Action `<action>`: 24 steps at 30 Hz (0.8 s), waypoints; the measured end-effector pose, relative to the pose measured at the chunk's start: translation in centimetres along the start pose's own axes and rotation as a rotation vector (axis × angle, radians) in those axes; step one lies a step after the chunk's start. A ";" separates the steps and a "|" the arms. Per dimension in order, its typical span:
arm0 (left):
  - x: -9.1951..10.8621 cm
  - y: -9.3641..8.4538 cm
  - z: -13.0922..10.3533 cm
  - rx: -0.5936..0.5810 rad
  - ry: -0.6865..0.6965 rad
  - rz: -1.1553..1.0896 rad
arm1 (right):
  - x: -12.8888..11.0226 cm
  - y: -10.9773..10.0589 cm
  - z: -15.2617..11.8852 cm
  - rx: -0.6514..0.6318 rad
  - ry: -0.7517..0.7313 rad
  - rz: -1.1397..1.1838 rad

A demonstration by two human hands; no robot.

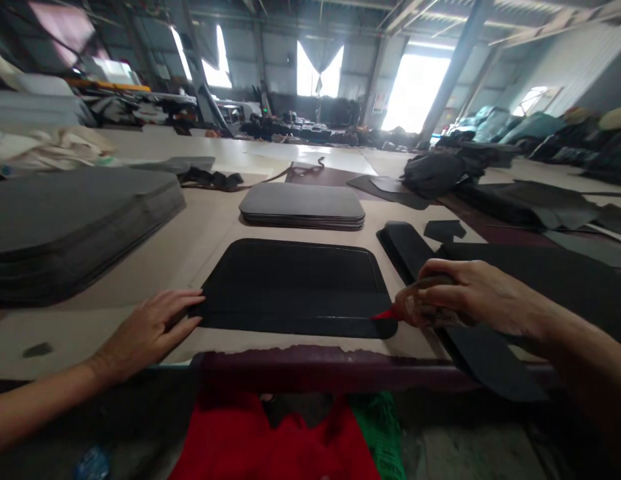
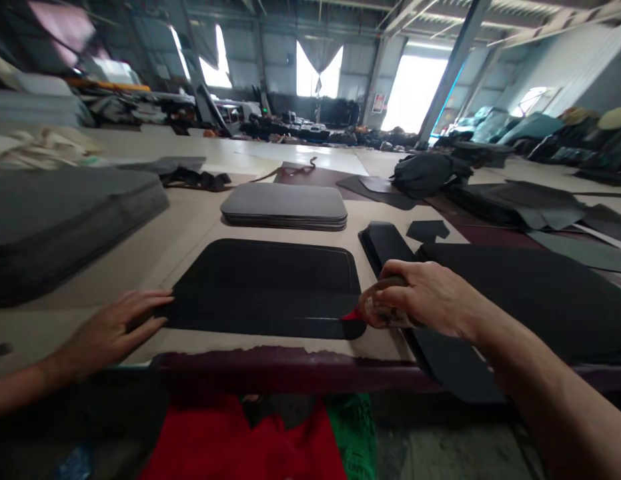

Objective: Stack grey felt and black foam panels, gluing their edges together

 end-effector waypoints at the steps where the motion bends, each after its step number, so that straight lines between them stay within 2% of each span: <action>1: -0.1 0.0 0.0 0.003 0.001 0.000 | 0.5 0.0 -0.3 -0.012 0.024 0.022; 3: -0.3 0.1 -0.1 0.002 0.001 -0.002 | 1.6 0.0 -0.9 -0.040 0.070 0.070; 7: -0.6 0.3 -0.1 -0.010 0.007 -0.001 | 3.2 -0.3 -1.8 0.000 0.125 0.063; 16: -0.3 0.2 -0.1 -0.001 0.006 -0.002 | 5.2 0.1 -3.4 0.027 0.298 0.164; 22: -0.4 0.2 -0.1 0.022 -0.014 -0.019 | 7.6 0.9 -5.0 0.102 0.443 0.322; 24: -0.5 0.3 -0.2 0.021 -0.015 -0.028 | 8.4 1.3 -5.5 0.156 0.419 0.355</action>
Point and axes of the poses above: each hand's wrist, its own z-axis towards the middle knuckle, its own y-axis out of the palm, x = y × z, the point moved 6 cm from there along z, towards the middle knuckle, and after that the axes turned 14 degrees about x, right-handed, at the moved point
